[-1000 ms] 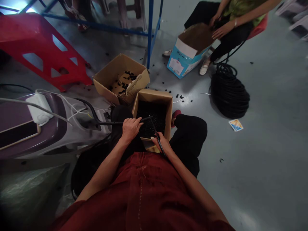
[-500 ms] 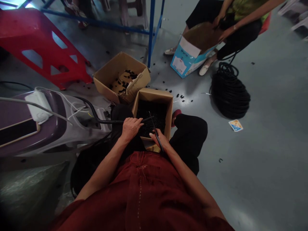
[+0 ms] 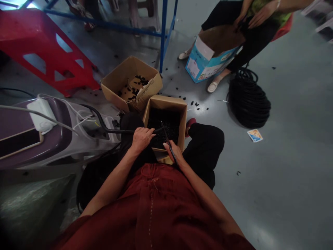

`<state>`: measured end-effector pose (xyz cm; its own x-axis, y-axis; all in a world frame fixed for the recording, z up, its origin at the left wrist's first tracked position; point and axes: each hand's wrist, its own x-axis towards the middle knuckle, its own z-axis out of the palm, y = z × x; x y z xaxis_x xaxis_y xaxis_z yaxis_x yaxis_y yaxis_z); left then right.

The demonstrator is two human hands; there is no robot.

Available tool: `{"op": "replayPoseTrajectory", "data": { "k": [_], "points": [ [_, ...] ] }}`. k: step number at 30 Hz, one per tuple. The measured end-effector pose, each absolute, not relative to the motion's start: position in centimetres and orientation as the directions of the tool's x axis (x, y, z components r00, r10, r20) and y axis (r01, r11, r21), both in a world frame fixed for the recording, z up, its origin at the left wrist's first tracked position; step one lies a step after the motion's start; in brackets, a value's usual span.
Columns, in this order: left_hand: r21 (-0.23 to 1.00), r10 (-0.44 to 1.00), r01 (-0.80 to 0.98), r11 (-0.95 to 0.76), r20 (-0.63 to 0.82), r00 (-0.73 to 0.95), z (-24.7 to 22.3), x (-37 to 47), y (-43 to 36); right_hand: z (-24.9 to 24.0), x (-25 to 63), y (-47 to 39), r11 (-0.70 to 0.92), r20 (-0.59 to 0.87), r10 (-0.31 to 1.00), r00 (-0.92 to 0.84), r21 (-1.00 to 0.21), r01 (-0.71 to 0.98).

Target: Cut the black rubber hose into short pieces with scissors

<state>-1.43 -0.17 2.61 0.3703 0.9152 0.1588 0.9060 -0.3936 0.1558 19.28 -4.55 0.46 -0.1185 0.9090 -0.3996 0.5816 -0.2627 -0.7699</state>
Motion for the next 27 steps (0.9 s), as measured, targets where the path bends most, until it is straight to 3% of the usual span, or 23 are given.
{"op": "replayPoseTrajectory", "data": {
  "k": [27],
  "points": [
    [0.115,0.916,0.908,-0.402,0.054,0.399,2.6,-1.2,-0.1,-1.3,19.6,-4.9,-0.203,-0.442,0.888,-0.128,-0.626,0.753]
  ]
}}
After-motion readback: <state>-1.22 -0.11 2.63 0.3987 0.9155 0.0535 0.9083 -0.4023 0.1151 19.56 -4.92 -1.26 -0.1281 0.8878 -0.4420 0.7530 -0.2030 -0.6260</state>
